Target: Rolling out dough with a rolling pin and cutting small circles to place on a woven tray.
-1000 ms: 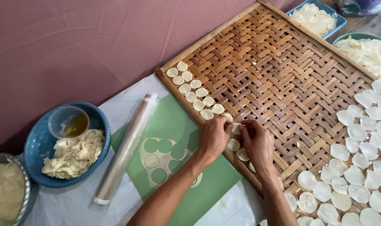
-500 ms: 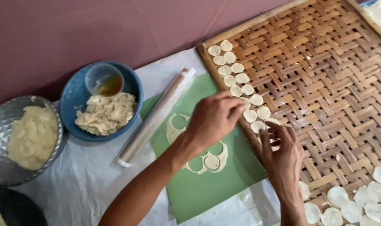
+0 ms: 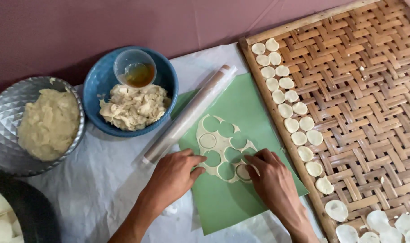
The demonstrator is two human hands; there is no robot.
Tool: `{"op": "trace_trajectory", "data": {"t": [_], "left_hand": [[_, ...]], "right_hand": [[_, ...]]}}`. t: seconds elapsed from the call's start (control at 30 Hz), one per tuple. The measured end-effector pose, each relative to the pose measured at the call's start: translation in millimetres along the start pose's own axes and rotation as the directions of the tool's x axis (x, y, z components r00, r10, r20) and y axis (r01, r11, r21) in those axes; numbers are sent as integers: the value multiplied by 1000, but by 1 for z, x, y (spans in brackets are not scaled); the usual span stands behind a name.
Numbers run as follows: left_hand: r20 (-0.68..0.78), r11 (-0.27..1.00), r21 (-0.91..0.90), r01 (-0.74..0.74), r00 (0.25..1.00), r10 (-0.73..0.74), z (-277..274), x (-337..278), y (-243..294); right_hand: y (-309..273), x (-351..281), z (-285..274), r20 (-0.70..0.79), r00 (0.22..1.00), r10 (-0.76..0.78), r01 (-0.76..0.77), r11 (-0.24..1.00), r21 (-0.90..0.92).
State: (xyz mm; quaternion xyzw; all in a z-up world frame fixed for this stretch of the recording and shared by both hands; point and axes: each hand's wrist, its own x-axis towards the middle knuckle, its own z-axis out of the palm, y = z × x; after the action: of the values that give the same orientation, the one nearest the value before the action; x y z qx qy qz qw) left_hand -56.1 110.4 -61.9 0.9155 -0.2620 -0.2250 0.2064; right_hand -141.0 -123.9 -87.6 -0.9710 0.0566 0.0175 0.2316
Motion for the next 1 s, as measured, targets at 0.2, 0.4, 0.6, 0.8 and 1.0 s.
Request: {"op": "trace_trajectory", "data": {"t": [0.2,0.4,0.6,0.8,1.0], "left_hand": [[-36,997,-31,-71,997,70,17,-8,-1],[-122,999,54,9,992,-2,16,8,-7],[-135,985,174,15,991,8,37,9,-16],[-134,989,147,13,991,7,38,4,-18],[-51,991,133,30,998,-23,31,6,-14]], "right_hand": [[-5,-26,12,-3,997,75,-75,997,-6],[-23,2,19,-120,986,-112,117,993,33],[-37,37,41,-99,977,-188,186,982,-28],[-48,34,48,-87,961,-261,249,960,-126],[-58,30,55,-98,946,-310,279,929,-244]]}}
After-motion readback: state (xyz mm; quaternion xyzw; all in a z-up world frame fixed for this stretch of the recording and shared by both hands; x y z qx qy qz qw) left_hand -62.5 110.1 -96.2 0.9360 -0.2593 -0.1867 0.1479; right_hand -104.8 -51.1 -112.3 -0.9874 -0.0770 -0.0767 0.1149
